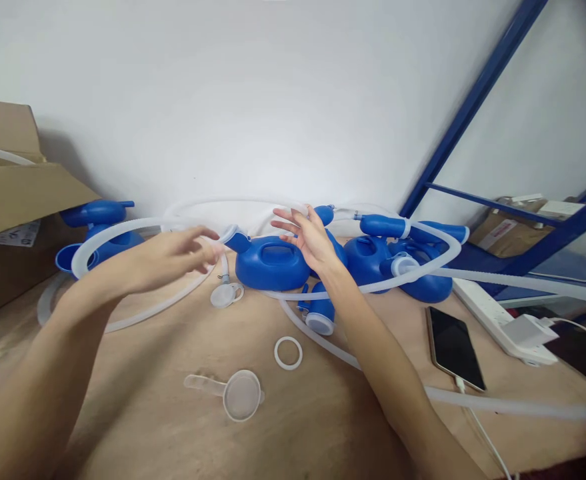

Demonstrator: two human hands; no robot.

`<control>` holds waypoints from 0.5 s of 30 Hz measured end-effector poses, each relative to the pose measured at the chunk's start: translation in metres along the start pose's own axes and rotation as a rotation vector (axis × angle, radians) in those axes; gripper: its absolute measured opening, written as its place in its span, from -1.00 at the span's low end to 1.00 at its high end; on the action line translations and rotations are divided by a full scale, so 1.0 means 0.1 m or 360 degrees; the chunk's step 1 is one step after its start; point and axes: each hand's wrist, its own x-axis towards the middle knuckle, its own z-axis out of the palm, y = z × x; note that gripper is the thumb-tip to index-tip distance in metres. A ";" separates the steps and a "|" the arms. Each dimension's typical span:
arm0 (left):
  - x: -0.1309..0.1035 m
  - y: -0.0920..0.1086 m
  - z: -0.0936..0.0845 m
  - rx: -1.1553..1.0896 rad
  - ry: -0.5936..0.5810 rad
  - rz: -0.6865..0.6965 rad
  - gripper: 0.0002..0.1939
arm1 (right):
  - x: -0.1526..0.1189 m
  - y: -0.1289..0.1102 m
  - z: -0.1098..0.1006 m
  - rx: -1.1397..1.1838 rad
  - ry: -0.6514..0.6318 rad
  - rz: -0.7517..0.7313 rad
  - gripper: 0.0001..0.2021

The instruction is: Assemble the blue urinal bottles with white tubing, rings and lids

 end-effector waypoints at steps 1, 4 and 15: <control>0.03 0.08 0.01 -0.0373 0.0059 -0.0044 -0.34 | -0.03 -0.05 0.00 -0.0014 -0.0061 -0.0054 -0.65; 0.13 0.24 0.05 -0.1317 0.0219 -0.0111 -0.34 | -0.09 -0.19 -0.07 -0.0174 -0.0305 -0.0146 -0.60; 0.26 0.05 -0.34 -0.2207 0.1483 -0.0052 -0.70 | -0.24 -0.56 -0.60 -0.1036 -0.0659 -0.0032 -0.38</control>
